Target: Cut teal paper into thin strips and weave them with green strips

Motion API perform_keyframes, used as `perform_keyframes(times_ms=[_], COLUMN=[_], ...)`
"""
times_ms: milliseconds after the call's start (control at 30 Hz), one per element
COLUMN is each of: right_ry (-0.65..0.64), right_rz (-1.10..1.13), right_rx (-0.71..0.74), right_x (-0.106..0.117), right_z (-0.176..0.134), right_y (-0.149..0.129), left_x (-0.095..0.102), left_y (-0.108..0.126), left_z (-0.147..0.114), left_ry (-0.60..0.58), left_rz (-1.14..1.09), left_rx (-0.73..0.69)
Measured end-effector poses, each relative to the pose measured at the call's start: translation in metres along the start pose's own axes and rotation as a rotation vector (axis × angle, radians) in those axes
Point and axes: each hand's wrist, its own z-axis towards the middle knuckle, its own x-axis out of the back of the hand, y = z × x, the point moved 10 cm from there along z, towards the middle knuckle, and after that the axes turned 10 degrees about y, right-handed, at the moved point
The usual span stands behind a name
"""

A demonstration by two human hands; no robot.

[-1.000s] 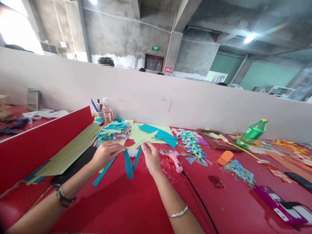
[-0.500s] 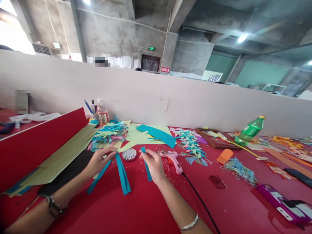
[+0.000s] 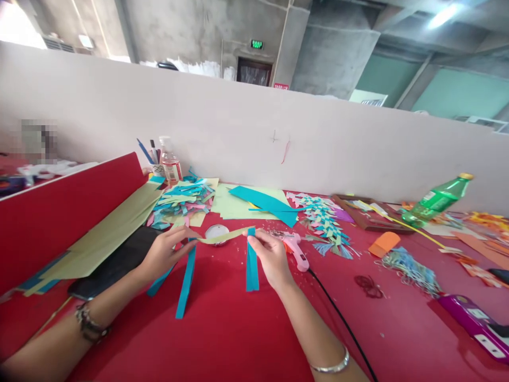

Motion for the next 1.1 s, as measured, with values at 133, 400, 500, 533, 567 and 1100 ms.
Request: perform_keyframes(times_ms=[133, 400, 500, 533, 567, 1100], right_ry=[-0.017, -0.067, -0.114, -0.13, -0.139, 0.039], right_rz=[0.079, 0.137, 0.187, 0.207, 0.229, 0.36], right_rx=[-0.053, -0.143, -0.159, -0.165, -0.171, -0.099], right_x=[0.001, -0.012, -0.017, -0.019, -0.02, 0.013], right_z=[-0.001, -0.009, -0.011, -0.011, -0.012, 0.004], right_y=[0.003, 0.008, 0.005, 0.004, 0.002, -0.021], left_x=[-0.008, -0.019, -0.019, -0.018, -0.017, -0.019], left_y=[-0.004, -0.006, -0.002, -0.002, -0.002, -0.01], left_z=[-0.002, -0.005, -0.005, -0.006, -0.006, -0.006], left_ry=[-0.031, -0.12, -0.125, -0.118, -0.105, -0.109], left_rz=[-0.064, -0.088, -0.091, -0.088, -0.082, -0.07], left_rx=[0.073, 0.164, 0.138, 0.131, 0.126, 0.148])
